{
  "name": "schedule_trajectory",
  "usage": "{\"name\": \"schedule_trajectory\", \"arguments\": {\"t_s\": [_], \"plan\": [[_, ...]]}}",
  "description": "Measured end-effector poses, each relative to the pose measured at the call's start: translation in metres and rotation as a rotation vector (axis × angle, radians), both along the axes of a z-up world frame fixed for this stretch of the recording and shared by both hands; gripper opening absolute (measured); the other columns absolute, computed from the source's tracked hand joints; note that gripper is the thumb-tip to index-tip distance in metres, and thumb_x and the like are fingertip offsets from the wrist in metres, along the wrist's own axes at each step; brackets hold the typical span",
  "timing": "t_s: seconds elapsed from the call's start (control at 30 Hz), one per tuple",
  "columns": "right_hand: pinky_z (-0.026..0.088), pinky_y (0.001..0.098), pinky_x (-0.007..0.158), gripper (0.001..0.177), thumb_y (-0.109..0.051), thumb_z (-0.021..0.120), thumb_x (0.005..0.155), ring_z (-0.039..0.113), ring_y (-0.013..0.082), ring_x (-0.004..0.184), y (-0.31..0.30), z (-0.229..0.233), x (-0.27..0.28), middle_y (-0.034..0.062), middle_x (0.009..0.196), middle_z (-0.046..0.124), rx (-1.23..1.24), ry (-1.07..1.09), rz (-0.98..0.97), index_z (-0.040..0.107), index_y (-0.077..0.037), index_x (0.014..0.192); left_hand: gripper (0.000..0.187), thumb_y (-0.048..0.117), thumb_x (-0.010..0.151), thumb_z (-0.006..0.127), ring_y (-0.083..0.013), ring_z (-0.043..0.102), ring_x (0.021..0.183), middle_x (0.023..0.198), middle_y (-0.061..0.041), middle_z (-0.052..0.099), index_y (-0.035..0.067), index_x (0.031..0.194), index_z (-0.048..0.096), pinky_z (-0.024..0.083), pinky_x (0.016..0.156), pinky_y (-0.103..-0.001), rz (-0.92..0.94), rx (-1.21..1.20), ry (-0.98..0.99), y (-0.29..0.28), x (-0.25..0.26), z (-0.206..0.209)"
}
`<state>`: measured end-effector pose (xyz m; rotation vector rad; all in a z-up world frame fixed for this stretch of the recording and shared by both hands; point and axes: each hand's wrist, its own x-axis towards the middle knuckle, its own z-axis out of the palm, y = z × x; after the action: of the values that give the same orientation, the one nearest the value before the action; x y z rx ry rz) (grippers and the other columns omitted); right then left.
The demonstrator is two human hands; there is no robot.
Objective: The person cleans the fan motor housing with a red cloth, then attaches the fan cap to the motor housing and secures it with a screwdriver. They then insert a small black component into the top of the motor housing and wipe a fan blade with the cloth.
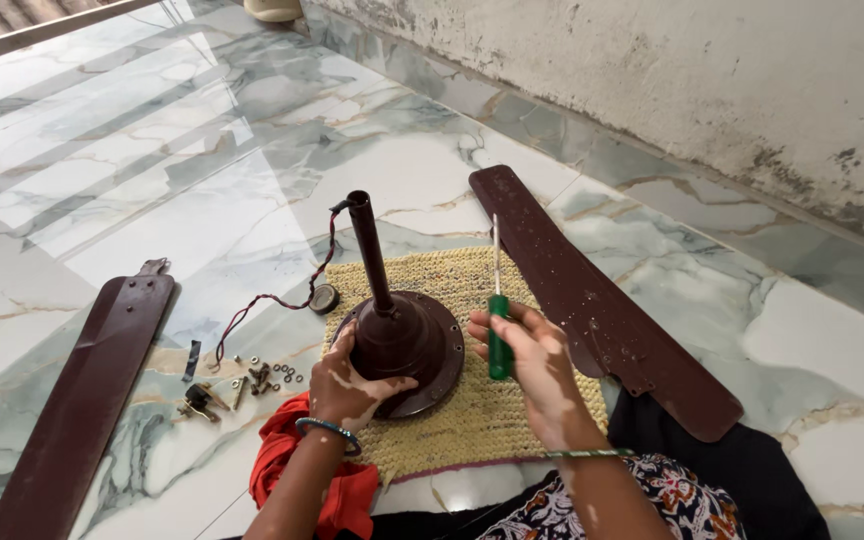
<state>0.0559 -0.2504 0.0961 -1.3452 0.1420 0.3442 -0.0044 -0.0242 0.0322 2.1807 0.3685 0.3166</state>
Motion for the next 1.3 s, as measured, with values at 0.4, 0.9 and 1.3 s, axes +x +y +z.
{"name": "schedule_trajectory", "arguments": {"t_s": [0.4, 0.9, 1.3], "plan": [[0.042, 0.022, 0.049, 0.036, -0.011, 0.061, 0.09, 0.055, 0.0082, 0.061, -0.037, -0.004, -0.017, 0.0093, 0.097, 0.08, -0.185, 0.01, 0.061, 0.067, -0.005, 0.124, 0.099, 0.032, 0.055, 0.097, -0.0176, 0.068, 0.12, 0.129, -0.007, 0.07, 0.003, 0.137, 0.05, 0.054, 0.105, -0.032, 0.013, -0.232, -0.062, -0.007, 0.004, -0.009], [0.044, 0.0229, 0.044, 0.033, -0.013, 0.075, 0.079, 0.064, 0.0118, 0.052, -0.043, -0.006, -0.016, 0.0123, 0.077, 0.081, -0.286, -0.084, 0.188, 0.077, 0.003, 0.108, 0.099, 0.04, 0.052, 0.098, -0.0167, 0.072, 0.112, 0.121, -0.007, 0.074, 0.007, 0.135, 0.055, 0.056, 0.099, -0.031, 0.024, 0.054, 0.01, -0.004, 0.001, 0.001], [0.049, 0.0257, 0.043, 0.029, -0.015, 0.069, 0.085, 0.068, 0.0151, 0.049, -0.043, -0.006, -0.018, 0.0172, 0.075, 0.082, -0.256, 0.009, 0.23, 0.078, 0.006, 0.102, 0.09, 0.036, 0.053, 0.098, -0.0161, 0.073, 0.111, 0.119, -0.006, 0.076, 0.007, 0.13, 0.061, 0.058, 0.098, -0.031, -0.002, 0.046, -0.013, -0.003, 0.001, 0.003]]}}
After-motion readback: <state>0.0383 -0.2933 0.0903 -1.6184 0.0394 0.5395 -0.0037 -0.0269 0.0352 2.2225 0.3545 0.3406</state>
